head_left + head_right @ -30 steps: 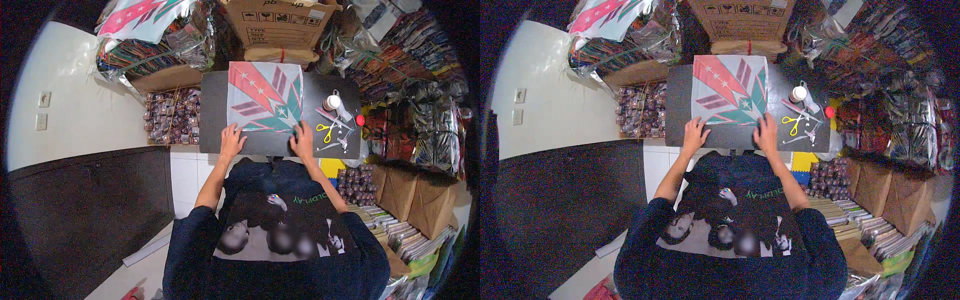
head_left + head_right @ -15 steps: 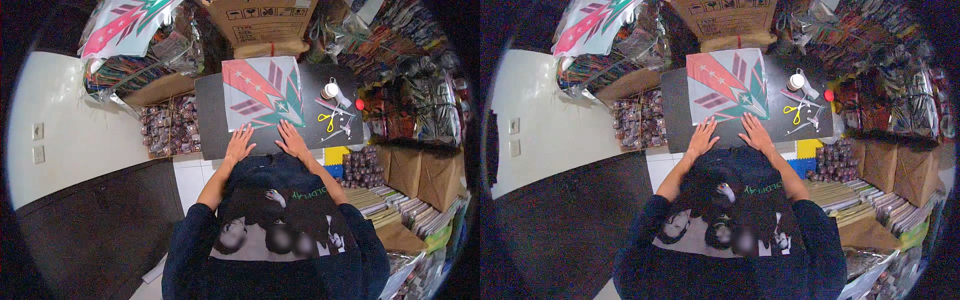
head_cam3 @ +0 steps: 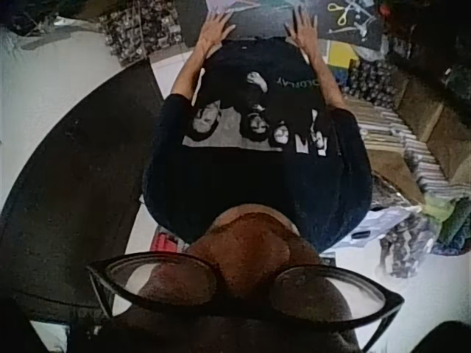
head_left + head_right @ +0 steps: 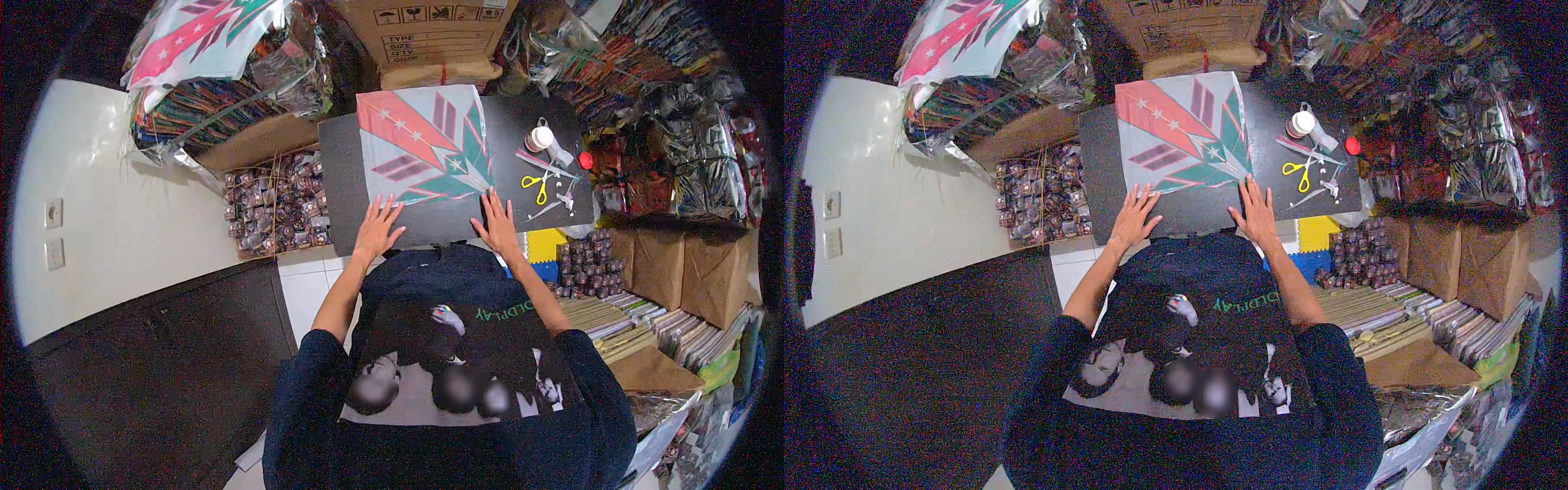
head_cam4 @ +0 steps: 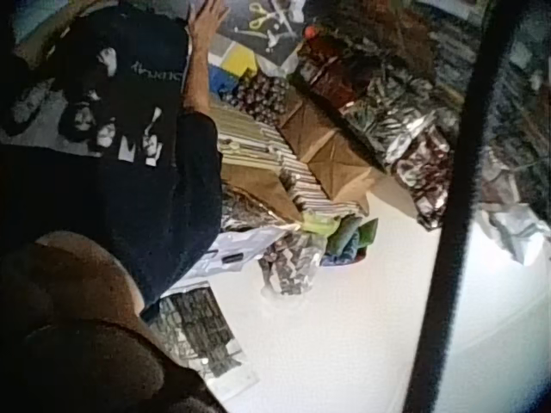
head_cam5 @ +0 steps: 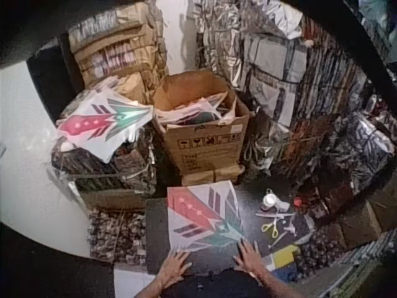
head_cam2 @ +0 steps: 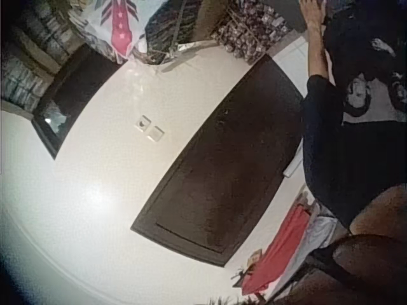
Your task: Applying glue and folding paper edges to assemble a kite frame.
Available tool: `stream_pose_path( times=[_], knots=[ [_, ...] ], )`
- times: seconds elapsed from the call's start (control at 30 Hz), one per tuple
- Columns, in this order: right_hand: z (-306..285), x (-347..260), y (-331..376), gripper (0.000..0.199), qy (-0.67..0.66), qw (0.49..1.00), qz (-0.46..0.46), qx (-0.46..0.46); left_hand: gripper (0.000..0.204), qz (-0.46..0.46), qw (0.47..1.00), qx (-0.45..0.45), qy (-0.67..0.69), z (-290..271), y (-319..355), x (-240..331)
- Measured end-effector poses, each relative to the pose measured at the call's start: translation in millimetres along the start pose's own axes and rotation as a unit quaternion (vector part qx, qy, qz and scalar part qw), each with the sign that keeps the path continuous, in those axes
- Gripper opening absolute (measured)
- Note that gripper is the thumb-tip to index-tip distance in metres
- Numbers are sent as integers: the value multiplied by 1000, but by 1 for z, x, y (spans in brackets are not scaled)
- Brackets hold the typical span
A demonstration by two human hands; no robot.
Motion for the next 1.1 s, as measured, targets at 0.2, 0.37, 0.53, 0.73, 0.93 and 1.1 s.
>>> stream_pose_path(
  times=[0.2, 0.37, 0.53, 0.73, 0.93, 1.1],
  knots=[
    [-15, 1, -4, 84, -70, 997, 23, 10, 78, -78, 996, -3, -47, 4, 19, -23],
    [-27, 5, -10, 83, -123, 991, 25, 46, 89, -146, 987, 9, -62, 5, 34, -41],
    [-29, 9, -10, 77, -121, 988, 10, 92, 89, -183, 982, 32, -13, -4, 34, -35],
    [-38, -2, -6, 73, -58, 992, 11, 108, 80, -120, 990, 72, 17, -8, 23, -2],
    [-43, 34, 1, 66, -172, 949, 114, 238, 68, -66, 997, 25, -37, -2, 10, 18],
    [-33, 60, 12, 55, -131, 957, 109, 234, 64, -87, 995, 38, -35, -10, 4, 7]
  ],
)
Point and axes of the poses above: each hand's wrist, its own y-axis away from the middle knuckle, its own z-axis out of the palm, x = y × z, the point moved 8 cm from there along -y, towards the middle knuckle, and after that the axes turned 9 degrees about -y, right-handed, at the moved point
